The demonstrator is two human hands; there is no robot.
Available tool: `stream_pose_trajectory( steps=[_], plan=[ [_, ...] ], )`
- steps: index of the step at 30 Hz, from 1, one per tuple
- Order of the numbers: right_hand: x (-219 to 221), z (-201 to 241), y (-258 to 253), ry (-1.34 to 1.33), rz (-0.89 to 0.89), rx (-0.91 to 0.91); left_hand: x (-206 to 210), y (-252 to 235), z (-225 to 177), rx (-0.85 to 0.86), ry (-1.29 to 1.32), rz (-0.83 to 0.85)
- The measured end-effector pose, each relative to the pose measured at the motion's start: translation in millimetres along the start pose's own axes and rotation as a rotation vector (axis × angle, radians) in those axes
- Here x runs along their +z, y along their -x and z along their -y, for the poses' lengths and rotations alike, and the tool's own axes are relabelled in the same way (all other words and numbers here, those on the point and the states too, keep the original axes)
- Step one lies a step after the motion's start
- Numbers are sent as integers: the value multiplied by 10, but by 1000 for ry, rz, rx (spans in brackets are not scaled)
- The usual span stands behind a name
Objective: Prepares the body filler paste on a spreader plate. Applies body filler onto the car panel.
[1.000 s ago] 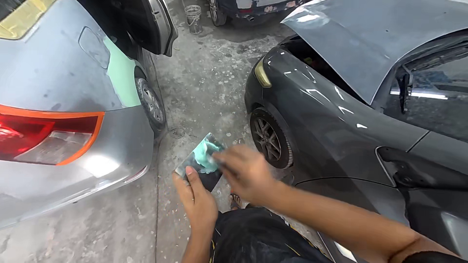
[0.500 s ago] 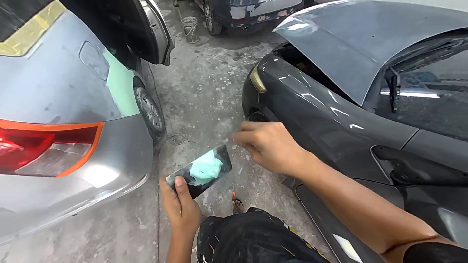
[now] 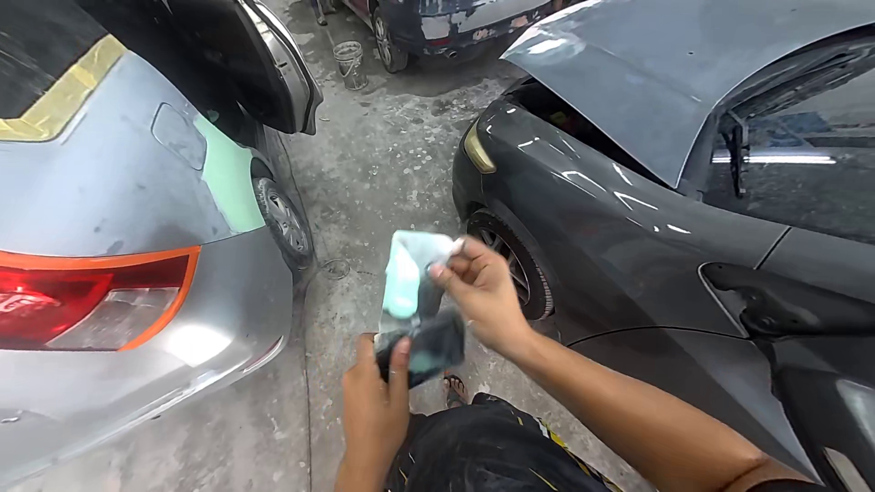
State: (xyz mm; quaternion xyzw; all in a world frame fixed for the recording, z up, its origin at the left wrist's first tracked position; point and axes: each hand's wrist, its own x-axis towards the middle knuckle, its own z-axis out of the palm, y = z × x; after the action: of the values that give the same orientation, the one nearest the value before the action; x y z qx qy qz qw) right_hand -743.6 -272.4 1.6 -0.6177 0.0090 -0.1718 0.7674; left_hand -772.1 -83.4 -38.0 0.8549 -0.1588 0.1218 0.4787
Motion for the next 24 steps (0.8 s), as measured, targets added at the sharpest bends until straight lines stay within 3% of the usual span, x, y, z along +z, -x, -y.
stream_pose_trajectory(
  steps=[3,5,7,8,10,12,15,18,22,24],
  plan=[
    [-104,100,-97,18,77,-175,-84,-82,40,-111,283,-120],
    [-174,88,-85,171,311,-256,-123,-161,46,-111,294,-193],
    [-288,176,-179,568,601,-433,-150,-191,48,-87,251,-240],
    [-336,253,-250,835,649,-524,-129,-178,36,-103,258,-263],
    [-317,276,-283,1134,485,-574,-31,-123,-1,-209,366,-314],
    [-121,116,-39,1129,324,-467,91,-95,-14,-332,519,-358],
    [55,-184,433,915,460,-450,179,-73,20,-435,620,-407],
    [-18,-222,302,855,304,-464,150,-35,14,-449,629,-434],
    [54,-226,455,846,420,-506,159,-47,-32,-436,684,-423],
    [0,-188,333,822,325,-522,137,-47,-13,-415,660,-428]
  ],
)
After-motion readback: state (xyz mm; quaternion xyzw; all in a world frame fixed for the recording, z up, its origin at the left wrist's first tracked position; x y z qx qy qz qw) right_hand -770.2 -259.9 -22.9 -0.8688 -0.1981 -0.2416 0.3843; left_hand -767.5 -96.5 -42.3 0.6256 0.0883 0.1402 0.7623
